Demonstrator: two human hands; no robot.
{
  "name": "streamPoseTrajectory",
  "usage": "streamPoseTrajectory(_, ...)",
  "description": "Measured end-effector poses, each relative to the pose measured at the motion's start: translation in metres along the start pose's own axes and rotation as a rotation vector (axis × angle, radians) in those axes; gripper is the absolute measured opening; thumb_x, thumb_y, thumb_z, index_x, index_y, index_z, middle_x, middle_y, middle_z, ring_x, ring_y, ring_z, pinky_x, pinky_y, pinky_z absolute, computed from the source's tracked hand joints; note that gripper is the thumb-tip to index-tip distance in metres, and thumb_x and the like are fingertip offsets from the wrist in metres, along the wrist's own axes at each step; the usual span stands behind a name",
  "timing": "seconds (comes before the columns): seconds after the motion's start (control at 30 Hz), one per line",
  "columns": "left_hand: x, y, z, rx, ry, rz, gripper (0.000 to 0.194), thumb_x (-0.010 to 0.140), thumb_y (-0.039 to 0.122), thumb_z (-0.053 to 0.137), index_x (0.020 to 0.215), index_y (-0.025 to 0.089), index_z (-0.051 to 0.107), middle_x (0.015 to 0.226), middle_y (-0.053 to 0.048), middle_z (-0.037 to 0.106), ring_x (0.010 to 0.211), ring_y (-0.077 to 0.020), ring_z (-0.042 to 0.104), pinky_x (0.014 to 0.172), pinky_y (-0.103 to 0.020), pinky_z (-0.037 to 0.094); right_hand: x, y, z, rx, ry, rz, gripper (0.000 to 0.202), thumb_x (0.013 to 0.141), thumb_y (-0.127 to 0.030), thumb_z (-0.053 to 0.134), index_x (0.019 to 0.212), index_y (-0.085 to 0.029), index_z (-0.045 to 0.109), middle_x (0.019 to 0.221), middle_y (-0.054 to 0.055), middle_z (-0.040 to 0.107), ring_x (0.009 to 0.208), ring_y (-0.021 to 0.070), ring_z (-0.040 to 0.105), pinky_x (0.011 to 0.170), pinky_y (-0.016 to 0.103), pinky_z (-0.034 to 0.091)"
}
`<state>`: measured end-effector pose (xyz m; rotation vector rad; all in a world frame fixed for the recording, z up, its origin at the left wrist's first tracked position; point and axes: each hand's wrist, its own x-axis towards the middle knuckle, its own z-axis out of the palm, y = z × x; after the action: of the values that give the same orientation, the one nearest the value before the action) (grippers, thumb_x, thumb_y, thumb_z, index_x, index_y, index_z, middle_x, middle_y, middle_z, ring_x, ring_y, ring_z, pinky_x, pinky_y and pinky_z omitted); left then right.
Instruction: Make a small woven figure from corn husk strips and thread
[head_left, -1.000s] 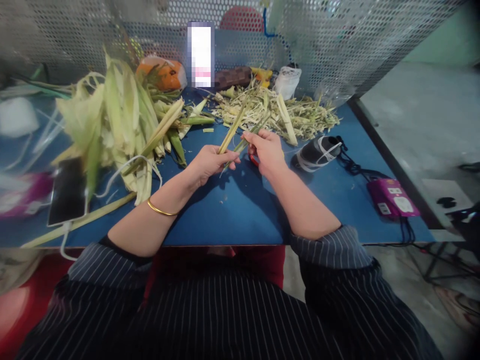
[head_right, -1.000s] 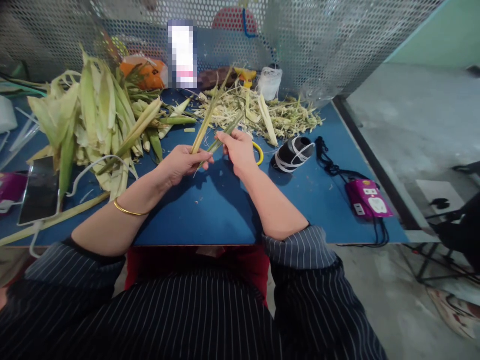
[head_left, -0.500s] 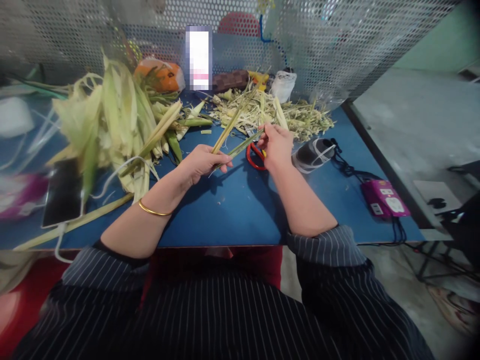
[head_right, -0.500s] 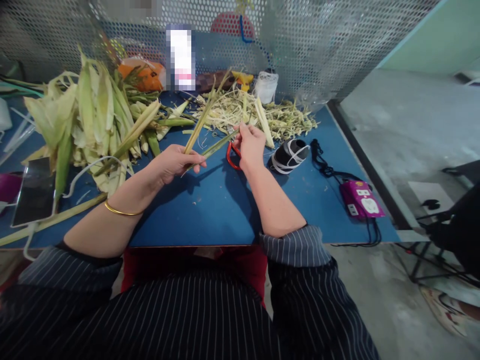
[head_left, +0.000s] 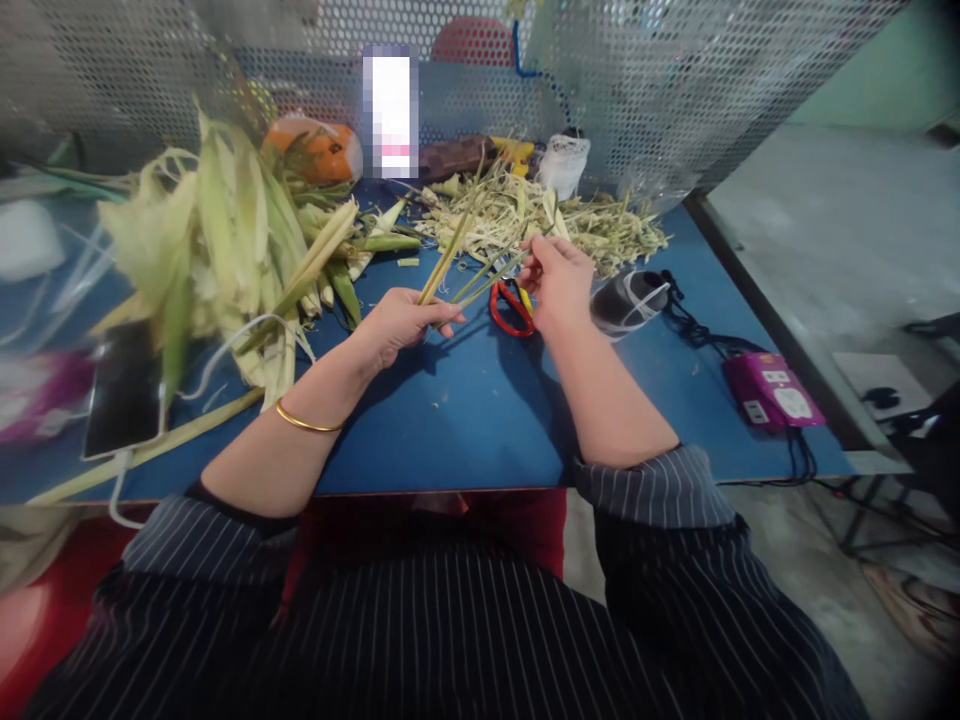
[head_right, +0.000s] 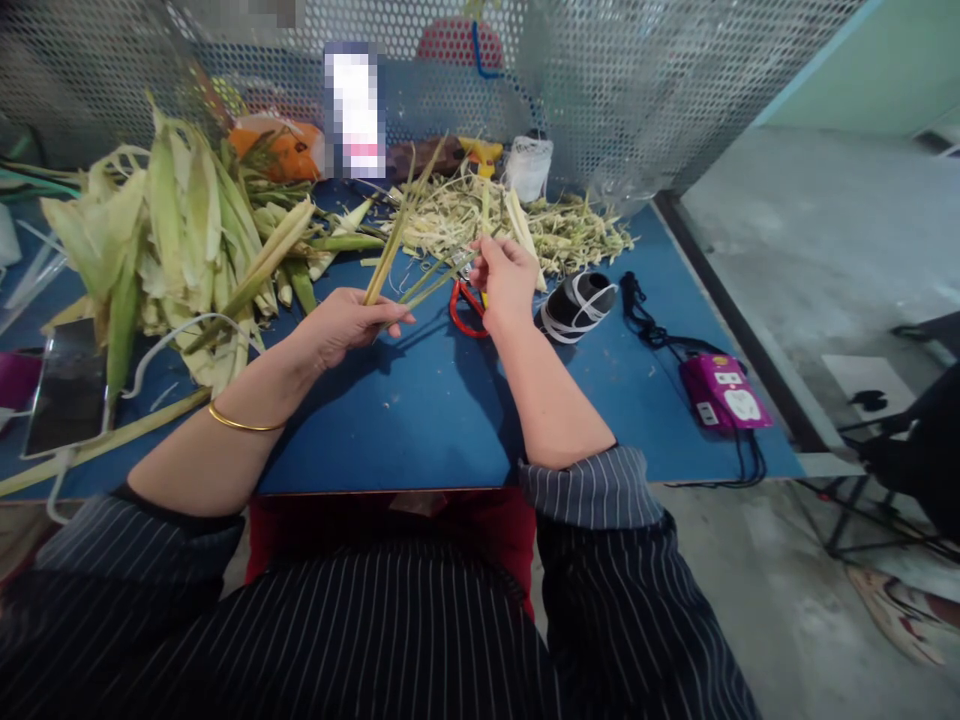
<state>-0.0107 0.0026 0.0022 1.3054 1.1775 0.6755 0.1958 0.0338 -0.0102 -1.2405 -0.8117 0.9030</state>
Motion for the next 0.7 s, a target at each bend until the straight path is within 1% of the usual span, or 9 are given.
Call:
streamPoseTrajectory(0.23,-0.001,0.0,0.002,0.02,-0.043,0.013,0.022,0.079,0.036,0.07,0.075,0.015,0.075,0.058,0.002,0.052,0.042,-0.0037,0.026,0.044,-0.025,0.012,0.009,0.006,-0.003,-0.054,-0.048,-0.038,0.03,0.086,-0.049,0.069,0.075,-0.022,0.06,0.061,-0.005,0.051,0.05,0.0066,0.05,0.051,0.023,0.044)
streamPoseTrajectory(0.33,-0.001,0.003,0.001,-0.019,0.001,0.016,0.019,0.08,0.029,0.068,0.067,0.015,0.069,0.054,0.004,0.045,0.04,-0.0031,0.026,0.044,-0.025,0.011,0.013,0.006,-0.004,-0.051,0.04,-0.031,0.025,0.092,-0.041,0.061,0.076,-0.022,0.058,0.065,-0.004,0.054,0.05,0.0064,0.051,0.055,0.023,0.047)
streamPoseTrajectory(0.4,0.0,0.005,-0.001,-0.059,0.063,0.007,0.017,0.079,0.025,0.066,0.066,0.015,0.066,0.054,0.005,0.043,0.039,-0.0028,0.024,0.043,-0.025,0.011,0.013,0.003,-0.006,-0.123,0.088,-0.039,0.023,0.096,-0.038,0.053,0.08,-0.022,0.056,0.071,-0.002,0.059,0.054,0.008,0.055,0.058,0.024,0.05)
streamPoseTrajectory(0.47,0.003,0.006,-0.004,-0.09,0.148,0.007,0.015,0.079,0.024,0.065,0.067,0.015,0.065,0.054,0.006,0.042,0.039,-0.003,0.023,0.043,-0.025,0.01,0.008,-0.003,-0.009,-0.396,0.013,-0.109,0.02,0.095,-0.036,0.053,0.083,-0.022,0.057,0.077,0.002,0.063,0.064,0.013,0.062,0.063,0.029,0.053)
streamPoseTrajectory(0.53,0.006,0.006,-0.008,-0.096,0.227,0.023,0.016,0.079,0.025,0.065,0.068,0.015,0.065,0.054,0.006,0.041,0.038,-0.0033,0.024,0.042,-0.025,0.011,-0.003,-0.009,-0.012,-0.879,-0.188,-0.226,0.014,0.088,-0.033,0.063,0.085,-0.019,0.062,0.083,0.008,0.067,0.081,0.0219,0.067,0.073,0.036,0.055)
streamPoseTrajectory(0.57,0.008,0.006,-0.01,-0.093,0.255,0.033,0.016,0.08,0.025,0.065,0.068,0.014,0.066,0.054,0.006,0.041,0.038,-0.0034,0.024,0.042,-0.025,0.011,-0.009,-0.012,-0.013,-1.147,-0.279,-0.256,0.017,0.083,-0.032,0.066,0.088,-0.016,0.064,0.09,0.014,0.069,0.088,0.0281,0.068,0.079,0.042,0.055)
streamPoseTrajectory(0.6,0.009,0.005,-0.012,-0.09,0.276,0.041,0.016,0.08,0.025,0.065,0.069,0.014,0.066,0.054,0.006,0.041,0.039,-0.0034,0.024,0.042,-0.025,0.011,-0.015,-0.014,-0.013,-1.35,-0.331,-0.259,0.025,0.081,-0.031,0.067,0.097,-0.012,0.065,0.1,0.02,0.069,0.093,0.0334,0.068,0.081,0.047,0.054)
streamPoseTrajectory(0.63,0.01,0.005,-0.013,-0.087,0.288,0.047,0.016,0.081,0.025,0.065,0.069,0.014,0.066,0.054,0.006,0.042,0.039,-0.0033,0.024,0.042,-0.025,0.012,-0.021,-0.015,-0.013,-1.466,-0.366,-0.285,0.036,0.08,-0.029,0.066,0.109,-0.008,0.064,0.109,0.024,0.067,0.096,0.0362,0.068,0.081,0.049,0.054)
streamPoseTrajectory(0.7,0.01,0.003,-0.014,-0.086,0.297,0.051,0.017,0.082,0.026,0.065,0.069,0.014,0.066,0.054,0.006,0.042,0.039,-0.0031,0.024,0.042,-0.025,0.012,-0.027,-0.017,-0.012,-1.602,-0.399,-0.275,0.05,0.078,-0.025,0.065,0.123,-0.005,0.058,0.117,0.027,0.065,0.098,0.0377,0.067,0.079,0.048,0.054)
